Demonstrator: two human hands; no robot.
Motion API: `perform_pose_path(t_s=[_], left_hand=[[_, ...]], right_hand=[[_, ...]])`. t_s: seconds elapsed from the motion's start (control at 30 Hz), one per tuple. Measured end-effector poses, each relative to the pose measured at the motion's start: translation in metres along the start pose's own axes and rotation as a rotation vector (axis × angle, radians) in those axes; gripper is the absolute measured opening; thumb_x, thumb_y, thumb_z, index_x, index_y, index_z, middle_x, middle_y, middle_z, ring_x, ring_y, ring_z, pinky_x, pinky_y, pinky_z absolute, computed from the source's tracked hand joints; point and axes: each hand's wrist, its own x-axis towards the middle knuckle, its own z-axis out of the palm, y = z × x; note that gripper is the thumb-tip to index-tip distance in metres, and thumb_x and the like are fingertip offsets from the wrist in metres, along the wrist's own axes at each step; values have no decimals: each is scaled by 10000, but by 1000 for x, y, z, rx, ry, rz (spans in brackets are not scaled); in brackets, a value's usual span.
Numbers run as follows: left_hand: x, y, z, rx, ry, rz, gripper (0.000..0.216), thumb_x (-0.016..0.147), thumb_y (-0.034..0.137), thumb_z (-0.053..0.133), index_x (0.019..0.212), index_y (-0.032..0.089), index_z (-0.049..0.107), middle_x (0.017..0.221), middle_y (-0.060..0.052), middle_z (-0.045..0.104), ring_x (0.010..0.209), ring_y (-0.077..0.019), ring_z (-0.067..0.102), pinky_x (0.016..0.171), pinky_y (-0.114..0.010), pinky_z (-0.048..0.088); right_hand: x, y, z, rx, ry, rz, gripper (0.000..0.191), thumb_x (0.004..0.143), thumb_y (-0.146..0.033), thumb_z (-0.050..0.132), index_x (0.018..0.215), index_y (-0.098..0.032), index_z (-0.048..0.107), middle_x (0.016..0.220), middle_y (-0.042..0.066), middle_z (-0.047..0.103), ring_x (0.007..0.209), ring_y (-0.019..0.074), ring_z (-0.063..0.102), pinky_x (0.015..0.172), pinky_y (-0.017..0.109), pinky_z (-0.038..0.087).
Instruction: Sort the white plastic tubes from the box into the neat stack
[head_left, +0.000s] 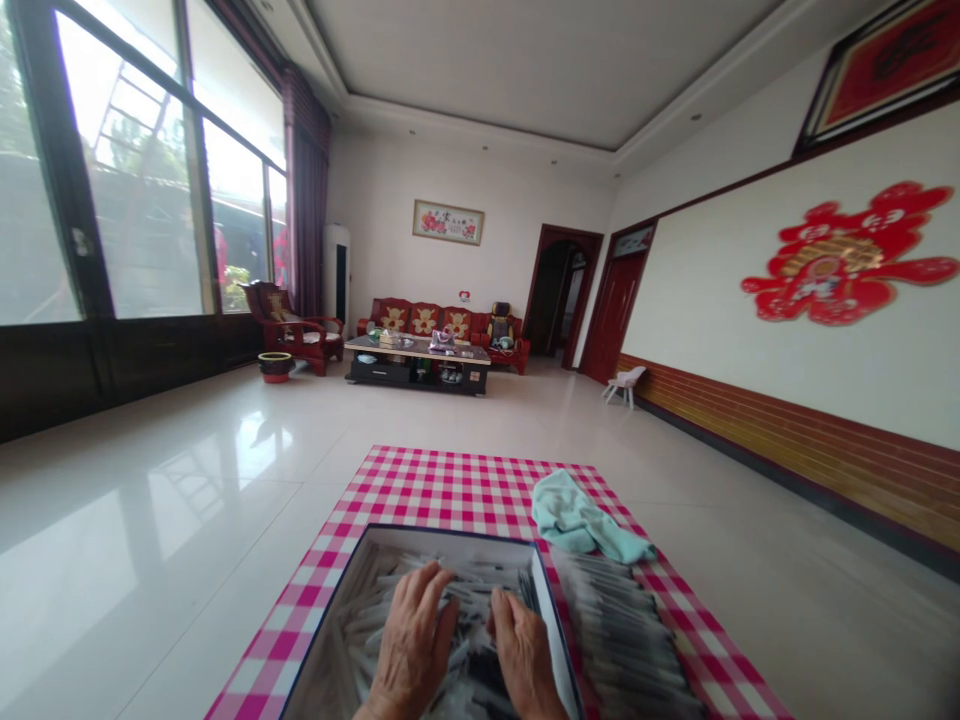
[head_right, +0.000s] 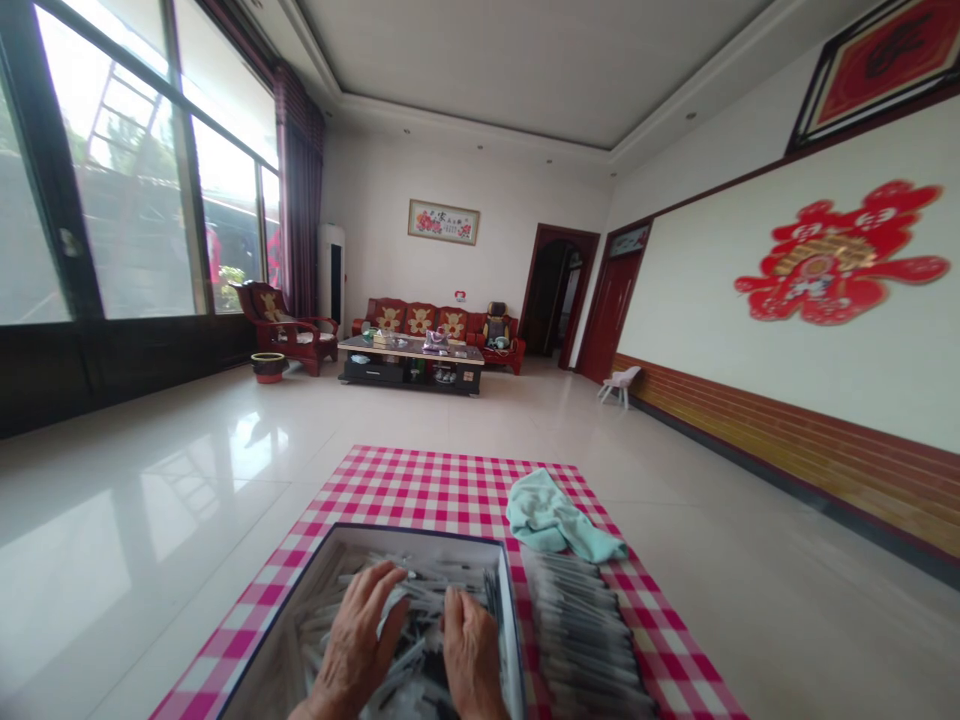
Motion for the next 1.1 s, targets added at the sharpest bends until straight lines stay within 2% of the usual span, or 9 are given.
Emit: perform_pose_path(t_s=[0.07, 0.2, 0.3, 0.37, 0.57, 0.7, 0.83, 0.97, 1.1], left_hand=[[-1, -3, 0, -66, 29, -148, 231, 917, 326, 430, 930, 200, 623, 879, -71, 663, 823, -198, 630, 745, -313, 484], [1, -4, 1, -295, -93, -496, 407, 892, 494, 437, 674, 206, 625, 574, -2, 627, 551, -147, 607, 537, -225, 435], [6, -6, 2, -576, -110, -713, 496, 809, 611, 491, 587, 178, 590, 513, 2, 597, 480, -138, 566, 457, -216, 401], [8, -8, 4, -741, -92, -776, 497, 744, 637, 556, 586, 166, 583, 519, -2, 603, 469, -133, 556, 437, -213, 398], [10, -10, 3, -872, -125, -808, 459, 722, 605, 595, 723, 147, 637, 621, -31, 660, 540, -148, 610, 466, -219, 453], [8, -12, 3, -839, -63, -781, 441, 745, 576, 567, 818, 149, 647, 676, -28, 666, 535, -136, 596, 478, -221, 450], [3, -16, 3, -532, -3, -659, 351, 795, 432, 509, 979, 169, 652, 603, 10, 631, 555, -148, 594, 542, -239, 460], [0, -15, 1, -151, 38, -521, 297, 824, 318, 421, 947, 195, 662, 716, -22, 698, 654, -176, 652, 609, -257, 474], [1, -11, -1, 11, -12, -456, 301, 899, 357, 392, 897, 229, 664, 724, -9, 712, 668, -169, 675, 597, -228, 463]], right_hand=[[1, -4, -5, 55, -2, 79, 564, 881, -619, 276, 552, -228, 515, 519, 39, 595, 522, 193, 551, 538, 281, 407], [-3, -13, -6, 156, -143, 37, 562, 884, -607, 300, 552, -218, 533, 541, 31, 603, 562, 191, 572, 589, 276, 426], [-8, -21, -2, 198, -246, -19, 566, 887, -606, 313, 564, -207, 552, 548, 24, 608, 576, 182, 575, 607, 268, 422], [-11, -23, 1, 233, -303, -38, 563, 893, -596, 321, 570, -203, 562, 549, 19, 610, 577, 175, 576, 610, 260, 420], [-12, -19, 4, 329, -439, 6, 578, 912, -564, 314, 567, -187, 584, 520, 13, 600, 559, 162, 580, 631, 254, 440], [-10, -17, 3, 200, -369, -11, 477, 917, -469, 355, 635, -179, 607, 564, 13, 610, 561, 163, 565, 547, 239, 406], [-13, -14, 1, -20, -350, -136, 179, 782, -202, 510, 702, -180, 668, 674, 22, 665, 657, 169, 607, 612, 233, 416], [-22, -9, 0, -148, -470, -200, 235, 648, -100, 515, 710, -207, 715, 736, 31, 697, 710, 186, 640, 639, 235, 431], [-27, -10, -2, -226, -539, -245, 285, 642, -80, 498, 728, -235, 721, 799, 31, 701, 774, 195, 643, 686, 243, 436]])
